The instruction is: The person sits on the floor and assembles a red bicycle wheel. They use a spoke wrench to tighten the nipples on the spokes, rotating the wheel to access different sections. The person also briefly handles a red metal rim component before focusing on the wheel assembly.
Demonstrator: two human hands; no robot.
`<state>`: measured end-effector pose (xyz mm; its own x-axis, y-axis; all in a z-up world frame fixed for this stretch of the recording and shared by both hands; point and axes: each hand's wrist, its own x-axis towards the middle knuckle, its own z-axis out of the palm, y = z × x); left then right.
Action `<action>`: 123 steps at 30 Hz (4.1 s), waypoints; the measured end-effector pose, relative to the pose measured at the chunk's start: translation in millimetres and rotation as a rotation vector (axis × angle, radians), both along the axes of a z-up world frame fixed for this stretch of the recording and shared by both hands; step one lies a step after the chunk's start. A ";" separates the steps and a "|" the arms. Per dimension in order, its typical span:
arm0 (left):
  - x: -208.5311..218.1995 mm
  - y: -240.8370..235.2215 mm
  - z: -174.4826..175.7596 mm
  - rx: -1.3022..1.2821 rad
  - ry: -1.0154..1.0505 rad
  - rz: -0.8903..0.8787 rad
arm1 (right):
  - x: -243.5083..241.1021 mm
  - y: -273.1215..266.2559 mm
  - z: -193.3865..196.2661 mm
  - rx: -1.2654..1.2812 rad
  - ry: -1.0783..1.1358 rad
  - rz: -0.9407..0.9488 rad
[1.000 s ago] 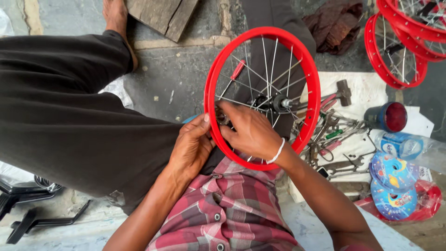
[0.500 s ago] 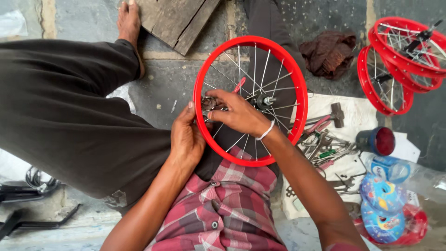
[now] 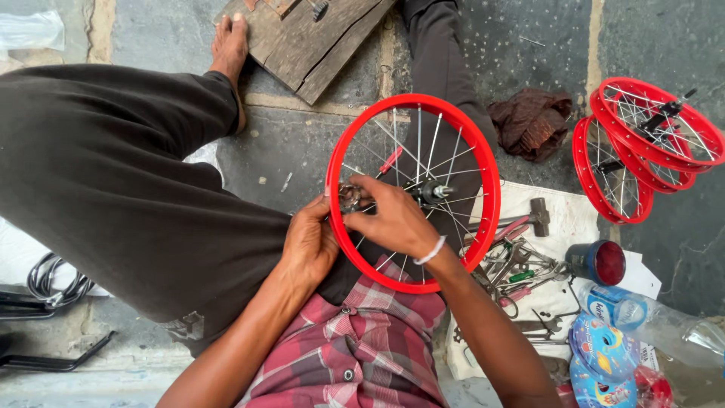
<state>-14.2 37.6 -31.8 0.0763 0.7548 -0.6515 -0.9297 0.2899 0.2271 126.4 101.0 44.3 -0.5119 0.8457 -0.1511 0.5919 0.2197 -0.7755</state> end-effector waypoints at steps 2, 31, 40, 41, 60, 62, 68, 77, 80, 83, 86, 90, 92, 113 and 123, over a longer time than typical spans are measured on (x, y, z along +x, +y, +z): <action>1.9 -12.3 2.3 0.028 -0.008 -0.003 | 9.6 -4.8 1.2 -0.030 0.119 0.024; -0.9 -8.1 16.3 0.052 0.004 -0.035 | -1.8 -12.5 16.9 -0.004 0.084 -0.066; 8.8 45.7 17.8 -0.198 0.179 -0.018 | -8.1 -29.4 17.6 0.278 -0.062 -0.102; 8.0 51.9 18.8 -0.231 0.202 -0.035 | -8.3 -27.9 19.3 0.293 -0.079 -0.109; 14.7 -23.3 27.5 -0.136 0.174 0.044 | 16.8 -67.4 23.6 0.688 -0.100 -0.220; 19.9 -19.4 18.0 -0.114 0.160 0.086 | 9.9 -66.9 21.1 0.702 -0.137 -0.212; 24.9 -20.9 4.4 -0.067 0.181 0.106 | 9.3 -54.0 20.8 0.282 0.016 -0.113; 14.6 -20.7 9.9 -0.017 0.119 0.093 | 11.5 -39.1 10.6 0.138 0.274 -0.046; 15.2 -20.0 10.3 0.018 0.069 0.106 | 3.2 -39.8 5.9 0.055 0.014 -0.135; 11.7 -18.9 12.1 0.001 0.055 0.080 | -0.3 -38.8 6.2 -0.014 0.173 -0.219; 13.0 -18.4 10.7 -0.018 0.052 0.062 | -3.6 -46.2 10.1 0.170 0.119 -0.273; 18.4 -2.8 5.7 0.014 0.089 0.091 | -5.8 -50.8 13.8 0.497 -0.051 -0.156; 27.4 -4.7 10.4 0.014 0.113 0.111 | -1.1 -48.9 17.4 0.431 -0.064 -0.145; 7.7 -25.9 12.2 0.026 0.179 0.089 | 10.2 -37.1 8.7 0.294 0.235 0.058; 9.6 -22.2 13.2 -0.010 0.140 0.082 | -7.3 -31.6 9.3 0.138 -0.096 0.014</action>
<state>-4.6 15.5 -18.7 -0.0775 0.7485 -0.6585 -0.9100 0.2167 0.3534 119.1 69.4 53.6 -0.5126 0.8546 -0.0825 0.6578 0.3291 -0.6775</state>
